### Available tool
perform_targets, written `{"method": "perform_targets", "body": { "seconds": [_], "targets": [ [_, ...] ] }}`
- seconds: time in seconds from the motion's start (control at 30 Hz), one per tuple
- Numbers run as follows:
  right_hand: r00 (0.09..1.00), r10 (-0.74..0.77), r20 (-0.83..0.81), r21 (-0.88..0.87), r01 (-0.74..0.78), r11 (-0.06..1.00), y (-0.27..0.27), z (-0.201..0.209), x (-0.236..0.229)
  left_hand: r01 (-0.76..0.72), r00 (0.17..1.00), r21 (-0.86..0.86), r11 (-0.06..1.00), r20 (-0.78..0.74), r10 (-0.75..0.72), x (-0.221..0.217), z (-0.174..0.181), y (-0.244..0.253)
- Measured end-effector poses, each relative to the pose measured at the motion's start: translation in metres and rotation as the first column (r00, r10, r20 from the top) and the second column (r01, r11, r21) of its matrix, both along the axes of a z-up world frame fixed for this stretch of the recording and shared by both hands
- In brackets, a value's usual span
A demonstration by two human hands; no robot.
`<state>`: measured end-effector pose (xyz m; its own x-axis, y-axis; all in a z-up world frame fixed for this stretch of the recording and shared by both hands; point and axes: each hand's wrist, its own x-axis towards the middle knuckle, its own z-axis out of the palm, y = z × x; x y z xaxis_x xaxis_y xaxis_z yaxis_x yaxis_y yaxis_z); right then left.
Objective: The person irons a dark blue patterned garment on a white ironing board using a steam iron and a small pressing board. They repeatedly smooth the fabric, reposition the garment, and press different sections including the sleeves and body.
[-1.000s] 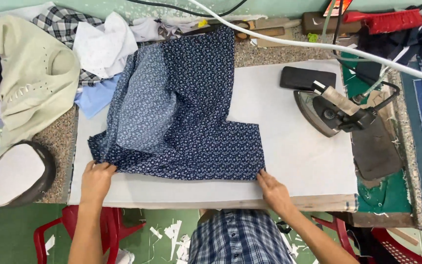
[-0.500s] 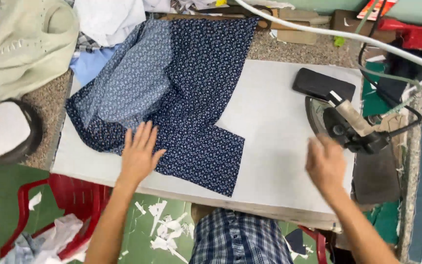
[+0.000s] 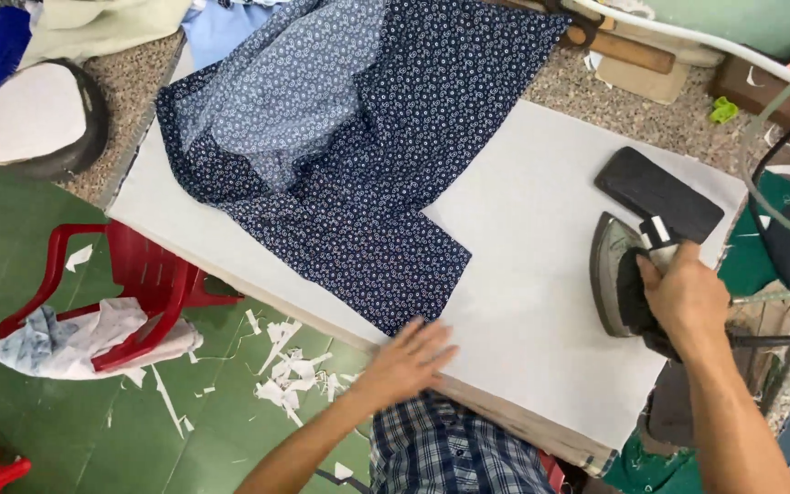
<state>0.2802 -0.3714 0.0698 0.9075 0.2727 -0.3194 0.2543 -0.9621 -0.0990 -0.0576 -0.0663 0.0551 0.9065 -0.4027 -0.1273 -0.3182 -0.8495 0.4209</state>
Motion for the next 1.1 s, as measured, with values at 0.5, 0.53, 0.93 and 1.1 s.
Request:
{"method": "perform_targets", "body": {
  "seconds": [0.5, 0.53, 0.93, 1.1],
  "targets": [
    [0.97, -0.062, -0.236, 0.579, 0.192, 0.792, 0.238, -0.012, -0.017, -0.26, 0.797, -0.02, 0.965, 0.561, 0.226, 0.063, -0.091, 0.111],
    [0.886, -0.137, -0.442, 0.551, 0.389, 0.739, 0.263, -0.016, -0.01, -0.329, 0.796, -0.079, 0.941, 0.513, 0.321, 0.074, -0.114, 0.096],
    [0.829, 0.292, -0.477, 0.844, 0.339, 0.416, 0.389, -0.056, 0.04, -0.329, 0.944, -0.06, 0.942, -0.054, 0.326, 0.124, -0.039, 0.085],
    [0.686, 0.45, -0.572, 0.817, 0.428, 0.385, 0.41, -0.096, 0.023, -0.312, 0.934, 0.042, 0.949, -0.171, 0.315, 0.128, -0.038, 0.082]
  ]
}}
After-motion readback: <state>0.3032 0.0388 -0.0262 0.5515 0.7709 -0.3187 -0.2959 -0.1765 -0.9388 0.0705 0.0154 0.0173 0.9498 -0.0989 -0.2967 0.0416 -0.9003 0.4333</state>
